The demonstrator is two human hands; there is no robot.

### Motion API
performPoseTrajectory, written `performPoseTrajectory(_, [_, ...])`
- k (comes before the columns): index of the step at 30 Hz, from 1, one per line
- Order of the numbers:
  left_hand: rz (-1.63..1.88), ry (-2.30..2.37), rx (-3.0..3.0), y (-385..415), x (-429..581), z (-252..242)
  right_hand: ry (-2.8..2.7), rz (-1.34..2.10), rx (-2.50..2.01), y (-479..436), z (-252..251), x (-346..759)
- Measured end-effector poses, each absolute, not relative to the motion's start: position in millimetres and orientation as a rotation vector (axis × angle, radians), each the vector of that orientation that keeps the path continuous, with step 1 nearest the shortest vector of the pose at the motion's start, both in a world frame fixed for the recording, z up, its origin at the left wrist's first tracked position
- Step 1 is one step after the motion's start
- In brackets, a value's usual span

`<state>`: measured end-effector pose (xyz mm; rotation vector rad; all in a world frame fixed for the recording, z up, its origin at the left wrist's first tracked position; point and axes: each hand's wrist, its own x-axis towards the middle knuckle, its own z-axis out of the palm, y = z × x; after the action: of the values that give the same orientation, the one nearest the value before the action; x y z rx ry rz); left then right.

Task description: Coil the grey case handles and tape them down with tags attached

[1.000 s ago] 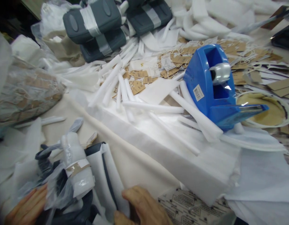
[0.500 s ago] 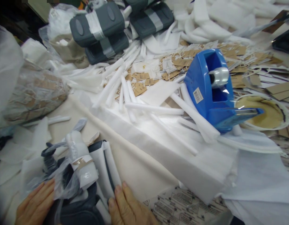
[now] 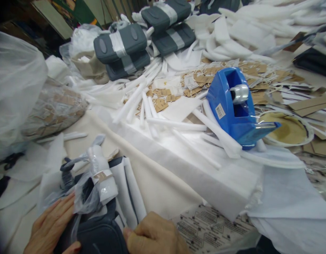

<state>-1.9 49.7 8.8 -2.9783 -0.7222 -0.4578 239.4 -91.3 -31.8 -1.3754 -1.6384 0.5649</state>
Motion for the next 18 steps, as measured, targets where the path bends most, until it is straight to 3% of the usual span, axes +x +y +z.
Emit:
performPoseTrajectory(4, [-0.474,-0.739,-2.985,50,-1,9,-1.800,0.449,-1.299,-71,-30,239])
performPoseTrajectory(12, [-0.503,-0.798,-2.982,45,0,11,-1.536,1.070,-1.441,-83,-23,237])
performPoseTrajectory(18, [-0.493,-0.776,-2.896,45,3,12,-1.541,0.960,-1.447,-87,-31,231])
